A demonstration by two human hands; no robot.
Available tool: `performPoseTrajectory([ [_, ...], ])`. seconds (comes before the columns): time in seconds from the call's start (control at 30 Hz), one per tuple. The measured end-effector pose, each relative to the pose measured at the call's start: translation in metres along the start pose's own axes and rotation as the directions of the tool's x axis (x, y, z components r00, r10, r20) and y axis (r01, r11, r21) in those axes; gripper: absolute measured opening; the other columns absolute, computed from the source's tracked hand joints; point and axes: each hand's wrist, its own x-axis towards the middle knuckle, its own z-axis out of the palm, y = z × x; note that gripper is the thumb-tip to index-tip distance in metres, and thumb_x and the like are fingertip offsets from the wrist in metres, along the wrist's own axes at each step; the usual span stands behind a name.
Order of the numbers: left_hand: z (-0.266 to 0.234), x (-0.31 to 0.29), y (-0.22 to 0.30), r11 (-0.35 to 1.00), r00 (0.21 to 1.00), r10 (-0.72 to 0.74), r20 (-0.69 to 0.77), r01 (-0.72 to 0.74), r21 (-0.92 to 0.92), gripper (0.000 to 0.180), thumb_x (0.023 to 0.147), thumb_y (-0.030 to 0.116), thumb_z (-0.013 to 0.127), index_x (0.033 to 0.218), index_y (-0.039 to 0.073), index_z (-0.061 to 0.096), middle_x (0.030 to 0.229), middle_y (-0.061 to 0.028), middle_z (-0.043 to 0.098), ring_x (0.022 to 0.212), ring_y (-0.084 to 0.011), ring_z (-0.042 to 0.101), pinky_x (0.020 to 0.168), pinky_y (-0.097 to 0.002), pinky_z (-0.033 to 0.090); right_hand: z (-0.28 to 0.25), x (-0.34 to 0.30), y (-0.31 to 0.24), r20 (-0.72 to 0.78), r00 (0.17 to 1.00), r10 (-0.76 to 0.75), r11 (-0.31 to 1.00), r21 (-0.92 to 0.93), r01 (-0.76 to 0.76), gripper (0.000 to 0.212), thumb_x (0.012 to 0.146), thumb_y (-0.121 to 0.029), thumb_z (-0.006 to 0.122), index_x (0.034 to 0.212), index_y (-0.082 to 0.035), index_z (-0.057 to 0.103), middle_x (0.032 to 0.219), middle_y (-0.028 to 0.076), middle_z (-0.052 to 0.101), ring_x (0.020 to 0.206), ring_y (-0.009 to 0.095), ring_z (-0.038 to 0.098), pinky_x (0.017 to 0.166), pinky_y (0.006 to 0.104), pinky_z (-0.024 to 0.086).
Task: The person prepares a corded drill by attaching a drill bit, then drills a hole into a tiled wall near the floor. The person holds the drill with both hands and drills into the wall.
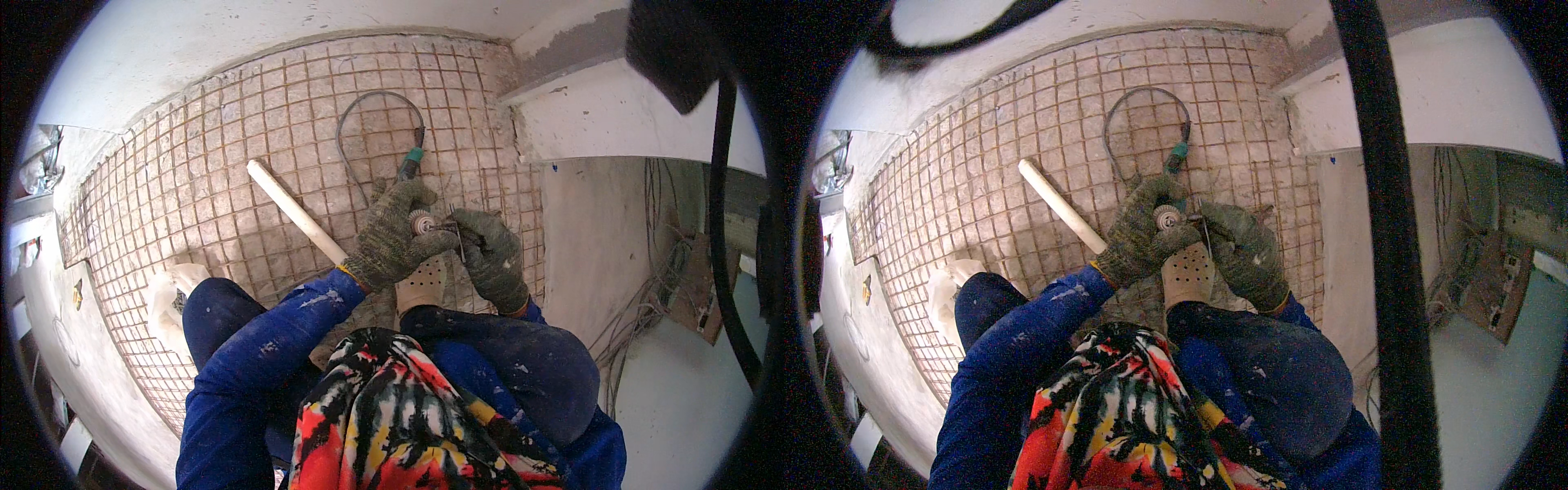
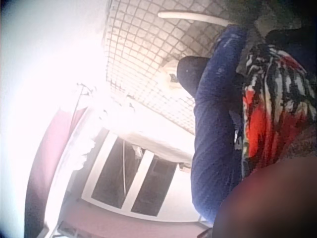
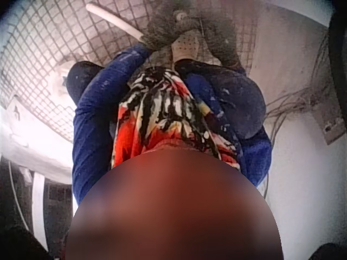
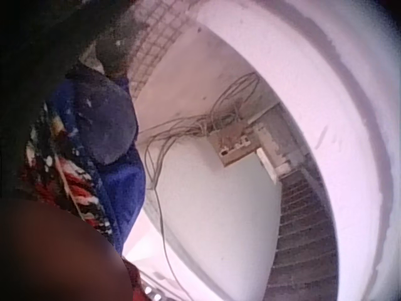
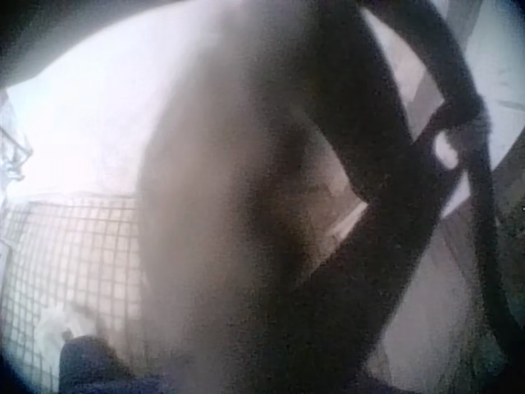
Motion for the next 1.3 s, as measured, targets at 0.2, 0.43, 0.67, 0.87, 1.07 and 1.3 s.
performPoseTrajectory([
  [0.2, 0.0, -0.008, -0.018, 0.966, 0.977, 0.165, 0.135, -0.188, 0.177, 0.06, 0.071, 0.037, 0.094, 0.115, 0.008, 0.065, 0.112, -0.012, 0.064, 0.112, -0.0325, 0.059, 0.1, -0.0466, 0.048, -0.013, 0.0, 0.014, 0.316, 0.938, -0.141, 0.918, -0.313, 0.243, 0.022, 0.095, -0.022, 0.068, 0.114, -0.014, 0.074, 0.11, 0.01, 0.074, 0.102, 0.033, 0.07, 0.084, 0.046, 0.056],
  [0.43, 0.006, -0.021, -0.037, 0.955, 0.937, 0.186, 0.297, -0.243, 0.169, 0.054, 0.069, 0.041, 0.092, 0.107, 0.009, 0.07, 0.12, -0.0164, 0.064, 0.13, -0.0397, 0.052, 0.114, -0.0524, 0.038, -0.012, -0.002, 0.031, 0.443, 0.896, 0.035, 0.995, -0.102, 0.012, 0.024, 0.093, -0.031, 0.07, 0.108, -0.013, 0.076, 0.105, 0.011, 0.073, 0.095, 0.035, 0.068, 0.083, 0.0484, 0.053],
  [0.67, -0.004, -0.021, -0.047, 0.883, 0.865, 0.367, 0.342, -0.44, 0.165, 0.066, 0.07, 0.036, 0.089, 0.126, 0.011, 0.063, 0.143, -0.0222, 0.052, 0.137, -0.0469, 0.045, 0.118, -0.0577, 0.032, -0.008, -0.01, 0.029, 0.465, 0.885, 0.021, 0.998, -0.057, 0.007, 0.024, 0.093, -0.029, 0.068, 0.108, -0.01, 0.075, 0.108, 0.013, 0.072, 0.1, 0.034, 0.068, 0.088, 0.0476, 0.053],
  [0.87, 0.004, -0.024, -0.062, 0.836, 0.861, 0.421, 0.286, -0.49, 0.245, 0.069, 0.071, 0.03, 0.089, 0.131, 0.011, 0.06, 0.15, -0.0235, 0.046, 0.139, -0.0483, 0.042, 0.118, -0.0567, 0.035, -0.005, -0.014, 0.038, 0.558, 0.825, 0.094, 0.99, 0.037, -0.138, 0.028, 0.095, -0.023, 0.065, 0.119, -0.011, 0.073, 0.114, 0.013, 0.072, 0.104, 0.034, 0.068, 0.094, 0.0467, 0.052],
  [1.07, 0.0, -0.03, -0.069, 0.923, 0.912, 0.27, 0.308, -0.336, 0.187, 0.07, 0.075, 0.022, 0.083, 0.139, 0.011, 0.058, 0.146, -0.0188, 0.05, 0.138, -0.0428, 0.045, 0.116, -0.0503, 0.039, 0.014, -0.013, 0.043, 0.561, 0.811, 0.167, 0.94, 0.157, -0.303, 0.028, 0.101, -0.02, 0.056, 0.121, -0.008, 0.071, 0.117, 0.015, 0.072, 0.113, 0.028, 0.066, 0.102, 0.0427, 0.051],
  [1.3, 0.002, -0.034, -0.083, 0.987, 0.961, 0.122, 0.249, -0.144, 0.069, 0.066, 0.07, 0.024, 0.087, 0.129, 0.009, 0.064, 0.137, -0.0176, 0.054, 0.128, -0.0391, 0.053, 0.109, -0.0475, 0.046, 0.01, -0.013, 0.007, 0.249, 0.969, 0.008, 0.948, 0.305, -0.086, 0.031, 0.102, -0.026, 0.056, 0.125, -0.009, 0.068, 0.12, 0.016, 0.07, 0.116, 0.028, 0.064, 0.103, 0.0425, 0.051],
])
